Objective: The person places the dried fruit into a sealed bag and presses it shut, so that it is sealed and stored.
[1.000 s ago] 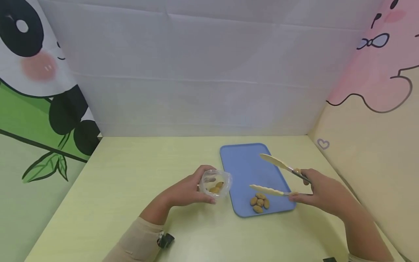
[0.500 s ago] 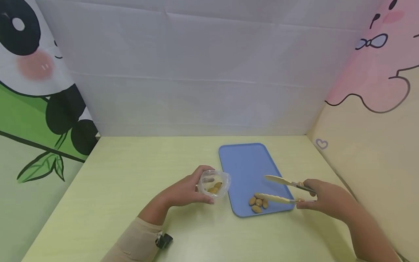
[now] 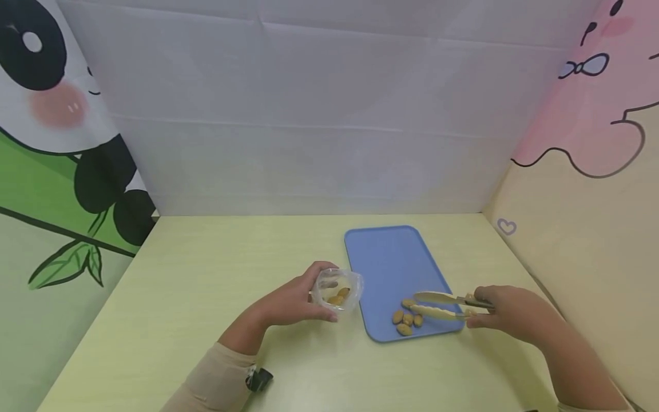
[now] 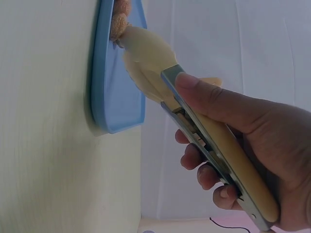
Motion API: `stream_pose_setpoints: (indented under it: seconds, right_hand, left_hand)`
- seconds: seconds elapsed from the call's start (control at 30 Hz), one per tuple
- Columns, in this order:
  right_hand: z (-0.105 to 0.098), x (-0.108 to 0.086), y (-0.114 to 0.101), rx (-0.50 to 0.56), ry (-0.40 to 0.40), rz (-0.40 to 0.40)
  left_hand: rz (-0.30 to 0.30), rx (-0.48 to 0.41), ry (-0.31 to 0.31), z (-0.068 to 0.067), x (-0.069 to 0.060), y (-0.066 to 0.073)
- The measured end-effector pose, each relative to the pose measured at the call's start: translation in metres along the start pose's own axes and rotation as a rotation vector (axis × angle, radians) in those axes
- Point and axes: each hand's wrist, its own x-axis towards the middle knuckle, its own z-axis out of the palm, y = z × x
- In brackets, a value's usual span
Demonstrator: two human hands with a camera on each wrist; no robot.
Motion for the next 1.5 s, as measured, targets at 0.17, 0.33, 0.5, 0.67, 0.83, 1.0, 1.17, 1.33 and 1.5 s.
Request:
stream_pose_setpoints:
  seconds: [0.17, 0.33, 0.5, 0.67, 0.83, 1.0, 1.17, 1.33, 1.5]
  right_hand:
    - [0.001, 0.001, -0.001, -0.013, 0.009, -0.020]
    - [0.003, 0.001, -0.001, -0.015, 0.031, -0.025]
    - [0.006, 0.000, 0.000, -0.010, 0.057, -0.023]
    - [0.009, 0.000, 0.001, -0.026, 0.109, -0.012]
    - [0.008, 0.001, 0.000, -0.042, 0.178, -0.014]
    - [0.008, 0.001, -0.002, -0.023, 0.194, -0.003]
    - [0.009, 0.001, -0.004, -0.008, 0.202, -0.001]
    - [0.010, 0.002, -0.005, -0.005, 0.209, 0.001]
    - [0.010, 0.003, -0.006, -0.007, 0.219, 0.001]
  left_hand:
    - [0.005, 0.002, 0.000, 0.000, 0.000, 0.000]
    - [0.002, 0.009, 0.007, 0.000, 0.000, 0.000]
    - [0.007, 0.006, 0.007, 0.001, -0.001, -0.001]
    - [0.015, 0.008, 0.008, 0.001, -0.001, -0.003]
    - [0.021, 0.008, 0.005, 0.001, 0.000, -0.005]
    - [0.022, 0.001, 0.000, 0.001, 0.001, -0.005]
    - [0.004, 0.013, -0.002, 0.000, 0.000, -0.003]
    - [-0.003, 0.025, 0.000, 0.001, 0.000, -0.002]
    - [0.003, 0.032, -0.007, 0.000, 0.000, -0.002]
